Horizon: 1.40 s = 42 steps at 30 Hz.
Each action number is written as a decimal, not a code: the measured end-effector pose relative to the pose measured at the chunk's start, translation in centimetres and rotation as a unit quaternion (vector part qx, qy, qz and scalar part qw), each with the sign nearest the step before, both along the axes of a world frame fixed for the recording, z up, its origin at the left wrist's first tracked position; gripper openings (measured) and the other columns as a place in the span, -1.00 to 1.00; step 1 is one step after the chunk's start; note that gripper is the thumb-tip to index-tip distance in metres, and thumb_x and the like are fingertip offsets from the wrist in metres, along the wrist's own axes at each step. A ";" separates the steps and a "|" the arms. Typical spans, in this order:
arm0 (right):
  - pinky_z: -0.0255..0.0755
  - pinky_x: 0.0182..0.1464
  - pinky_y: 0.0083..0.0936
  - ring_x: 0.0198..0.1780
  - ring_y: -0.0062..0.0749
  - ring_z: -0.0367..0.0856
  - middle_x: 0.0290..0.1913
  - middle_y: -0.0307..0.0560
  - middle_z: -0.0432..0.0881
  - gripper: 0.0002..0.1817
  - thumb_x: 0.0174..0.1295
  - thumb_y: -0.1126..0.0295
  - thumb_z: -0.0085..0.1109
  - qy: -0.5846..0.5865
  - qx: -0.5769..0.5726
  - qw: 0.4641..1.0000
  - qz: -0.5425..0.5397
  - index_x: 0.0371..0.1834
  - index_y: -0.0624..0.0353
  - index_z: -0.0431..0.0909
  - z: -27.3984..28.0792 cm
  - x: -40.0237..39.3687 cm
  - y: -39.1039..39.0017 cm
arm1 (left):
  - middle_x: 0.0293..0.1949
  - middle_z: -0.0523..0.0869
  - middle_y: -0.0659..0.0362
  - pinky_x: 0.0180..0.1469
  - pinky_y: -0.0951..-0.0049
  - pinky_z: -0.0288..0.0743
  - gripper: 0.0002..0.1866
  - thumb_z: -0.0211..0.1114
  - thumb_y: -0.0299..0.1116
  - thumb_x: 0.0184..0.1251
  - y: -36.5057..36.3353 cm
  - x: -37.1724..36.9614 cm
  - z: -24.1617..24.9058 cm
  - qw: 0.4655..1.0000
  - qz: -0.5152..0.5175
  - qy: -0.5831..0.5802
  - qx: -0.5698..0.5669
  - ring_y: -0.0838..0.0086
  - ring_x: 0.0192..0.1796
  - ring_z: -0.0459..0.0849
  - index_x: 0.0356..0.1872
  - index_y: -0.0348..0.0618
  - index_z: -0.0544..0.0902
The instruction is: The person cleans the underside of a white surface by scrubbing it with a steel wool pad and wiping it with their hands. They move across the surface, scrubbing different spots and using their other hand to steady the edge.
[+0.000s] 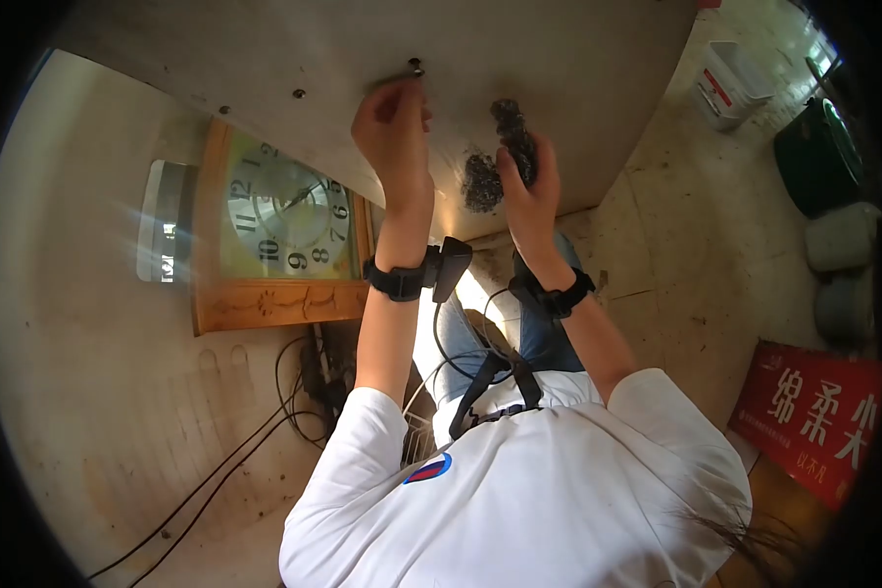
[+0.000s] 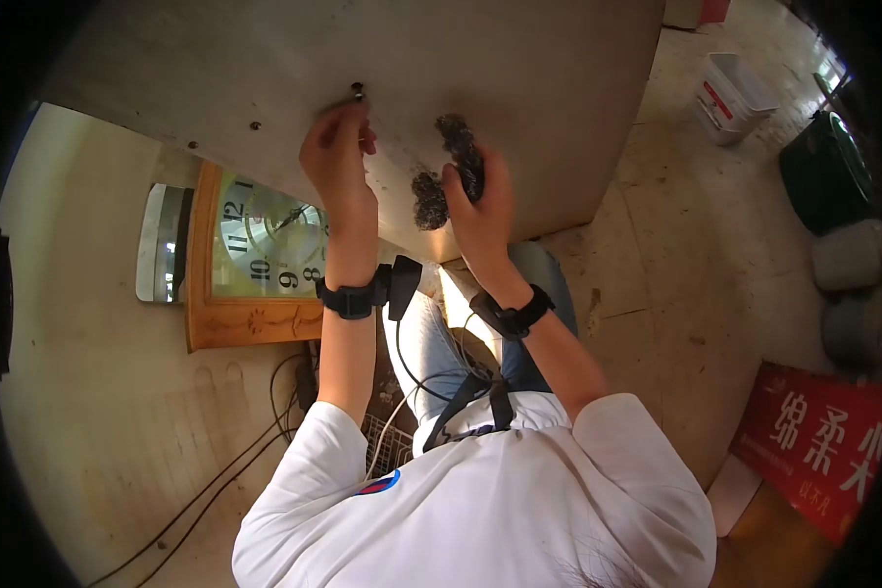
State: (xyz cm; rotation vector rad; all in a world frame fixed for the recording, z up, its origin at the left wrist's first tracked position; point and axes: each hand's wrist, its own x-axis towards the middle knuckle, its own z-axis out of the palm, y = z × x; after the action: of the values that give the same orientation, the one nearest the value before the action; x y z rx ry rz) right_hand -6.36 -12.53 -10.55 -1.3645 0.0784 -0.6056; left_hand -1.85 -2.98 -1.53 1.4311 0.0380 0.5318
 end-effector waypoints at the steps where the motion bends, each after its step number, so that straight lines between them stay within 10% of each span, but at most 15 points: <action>1: 0.34 -0.24 -0.59 -0.31 -0.54 0.44 -0.32 -0.12 0.50 -0.70 0.10 0.45 0.10 0.004 0.003 1.000 0.003 -0.09 0.28 0.39 0.5 -0.2 0.1 | -0.59 0.52 0.23 -0.55 0.61 0.25 -0.91 0.20 -0.51 0.08 0.2 0.0 0.2 1.000 -0.003 -0.004 0.000 0.61 -0.57 0.42 -0.44 -0.35 0.58; 8: 0.34 -0.23 -0.59 -0.31 -0.55 0.44 -0.29 -0.13 0.49 -0.68 0.10 0.48 0.07 0.004 0.022 0.999 0.022 -0.05 0.26 0.37 1.1 -0.4 0.4 | -0.59 0.54 0.21 -0.49 0.50 0.35 -0.90 0.21 -0.46 0.09 -1.2 0.8 0.6 0.929 0.142 -0.168 0.299 0.54 -0.58 0.46 -0.44 -0.30 0.57; 11: 0.33 -0.22 -0.59 -0.29 -0.55 0.42 -0.28 -0.13 0.47 -0.68 0.10 0.49 0.06 -0.003 -0.009 1.000 0.019 -0.05 0.27 0.36 0.6 -0.6 0.2 | -0.55 0.54 0.17 -0.45 0.49 0.38 -0.91 0.23 -0.45 0.07 -2.6 -0.2 -1.0 0.836 0.141 -0.197 0.493 0.46 -0.53 0.51 -0.44 -0.26 0.57; 14: 0.33 -0.21 -0.60 -0.28 -0.55 0.42 -0.28 -0.14 0.47 -0.68 0.10 0.51 0.05 0.004 0.008 1.000 0.012 -0.05 0.28 0.36 -0.3 -0.9 -0.2 | -0.51 0.53 0.15 -0.43 0.51 0.39 -0.93 0.25 -0.48 0.02 -2.6 -1.5 -3.6 0.865 0.014 -0.158 0.476 0.43 -0.51 0.54 -0.46 -0.24 0.56; 20: 0.29 -0.04 -0.49 -0.11 -0.32 0.42 -0.14 -0.02 0.43 -0.66 0.08 0.48 0.11 0.025 -0.077 0.996 -0.046 -0.05 0.27 0.38 -2.5 -0.9 -2.0 | -0.47 0.59 0.22 -0.34 0.53 0.47 -0.90 0.31 -0.52 0.03 0.8 -2.3 -6.1 0.958 -0.076 0.011 0.277 0.55 -0.42 0.59 -0.46 -0.26 0.54; 22: 0.27 0.00 -0.43 -0.04 -0.22 0.39 -0.07 0.02 0.40 -0.66 0.06 0.48 0.11 -0.020 -0.162 0.985 -0.050 -0.05 0.25 0.40 -1.8 -1.1 -1.7 | -0.24 0.57 0.19 -0.20 0.45 0.45 -0.75 0.15 -0.24 0.23 1.9 -2.3 -6.9 0.970 -0.172 0.119 0.126 0.51 -0.20 0.56 -0.16 -0.13 0.49; 26: 0.27 0.03 -0.33 0.03 -0.10 0.35 0.02 0.04 0.36 -0.64 0.05 0.52 0.08 -0.106 -0.237 0.966 -0.002 -0.03 0.23 0.42 -2.5 -0.3 0.6 | 0.08 0.43 0.19 0.06 0.31 0.38 -0.45 -0.09 0.09 0.33 2.6 -4.2 -8.6 0.883 -0.337 0.247 -0.214 0.45 0.06 0.43 0.21 -0.02 0.27; 34: 0.27 0.07 -0.25 0.07 -0.05 0.28 0.04 -0.02 0.37 -0.68 -0.01 0.46 0.12 -0.148 -0.468 0.864 0.114 -0.12 0.09 0.52 2.0 0.5 4.4 | -0.15 0.49 0.25 -0.18 0.56 0.43 -0.69 0.02 -0.21 0.34 4.9 -5.2 -7.6 0.960 -0.096 0.144 -0.221 0.57 -0.14 0.46 0.00 -0.14 0.42; 38: 0.26 0.08 -0.27 0.07 -0.11 0.30 0.03 -0.07 0.39 -0.66 -0.01 0.43 0.17 -0.207 -0.382 0.871 0.231 -0.09 0.02 0.54 4.7 1.6 4.4 | -0.31 0.54 0.30 -0.20 0.59 0.39 -0.84 0.01 -0.35 0.35 6.8 -4.8 -7.1 0.987 0.093 -0.017 -0.133 0.62 -0.26 0.49 -0.21 -0.21 0.50; 42: 0.14 0.19 -0.20 0.21 -0.13 0.27 0.11 -0.03 0.41 -0.62 0.03 0.43 0.08 -0.319 -0.432 0.841 -0.069 0.00 0.08 0.52 8.0 5.1 -1.6 | -0.26 0.54 0.19 -0.18 0.48 0.32 -0.73 0.12 -0.41 0.24 9.5 -2.5 0.1 0.912 0.304 -0.251 0.111 0.50 -0.24 0.44 -0.05 -0.22 0.55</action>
State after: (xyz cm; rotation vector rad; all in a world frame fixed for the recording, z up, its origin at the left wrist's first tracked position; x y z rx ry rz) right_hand -1.28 -14.16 -2.55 -1.9474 -0.7285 -1.2890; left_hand -4.38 6.57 -1.43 1.4530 0.0116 1.4498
